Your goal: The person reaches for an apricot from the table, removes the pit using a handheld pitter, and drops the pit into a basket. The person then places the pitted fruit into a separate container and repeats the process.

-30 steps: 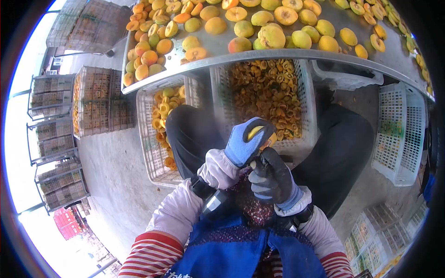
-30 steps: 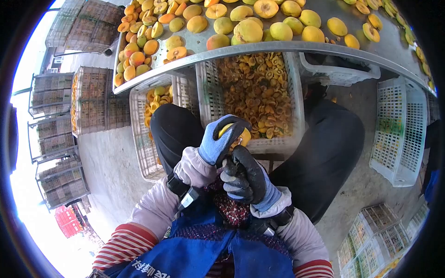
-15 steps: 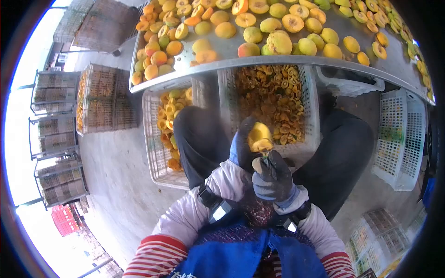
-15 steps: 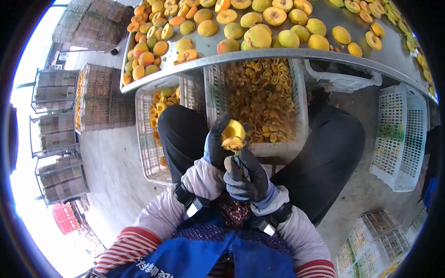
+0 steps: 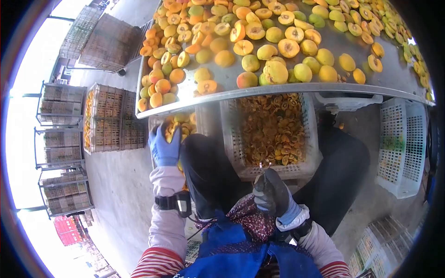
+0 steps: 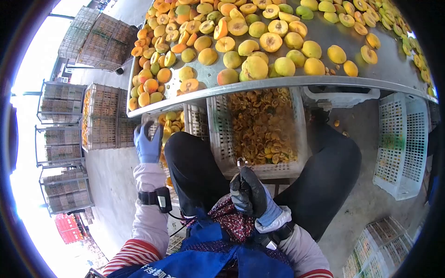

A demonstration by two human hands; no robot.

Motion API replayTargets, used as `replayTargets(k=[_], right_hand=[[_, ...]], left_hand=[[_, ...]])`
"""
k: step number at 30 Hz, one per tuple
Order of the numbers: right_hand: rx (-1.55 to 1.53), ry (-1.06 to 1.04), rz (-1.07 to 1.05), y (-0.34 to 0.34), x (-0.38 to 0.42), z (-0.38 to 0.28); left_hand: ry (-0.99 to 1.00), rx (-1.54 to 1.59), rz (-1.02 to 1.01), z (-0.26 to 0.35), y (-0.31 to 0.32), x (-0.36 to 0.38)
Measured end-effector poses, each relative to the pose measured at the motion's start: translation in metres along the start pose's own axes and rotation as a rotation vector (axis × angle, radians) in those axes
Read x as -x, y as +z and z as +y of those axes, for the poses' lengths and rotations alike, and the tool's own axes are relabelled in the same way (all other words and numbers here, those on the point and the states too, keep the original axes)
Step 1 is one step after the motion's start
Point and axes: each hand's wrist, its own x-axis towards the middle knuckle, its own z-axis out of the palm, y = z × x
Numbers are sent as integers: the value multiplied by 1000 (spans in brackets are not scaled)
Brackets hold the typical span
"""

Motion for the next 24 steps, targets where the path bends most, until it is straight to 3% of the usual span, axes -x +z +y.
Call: replayTargets(k=[2,4,6,9,12,14,16,18,21,22,24], right_hand=[[155,-31,78,3,-4,1],[174,-6,154,0,-9,1],[136,8,183,-2,-9,-3],[337,-101,208,-7,-9,-9],[409,-181,211,-14,-7,-13],[393,-294,260,-1,-5,-25],[403,-370,310,16,-3,-31],[427,-436,359,29,-4,-31],[410,-463,287,31,1,-32],[399,-440,279,34,4,-33],[457,-446,307,32,4,-32]], left_hand=[[-41,255,-125,58,-4,-32],[-1,89,-266,96,15,-70],[-39,-266,-511,118,47,-107],[66,-234,-762,109,73,-148],[302,73,-468,134,38,-110],[502,419,-462,145,6,-69],[747,365,-652,153,-20,-32],[745,358,-983,163,-32,0],[487,1015,-971,144,-7,39],[287,1314,-1013,142,-4,50],[-70,1561,-1001,149,-3,77]])
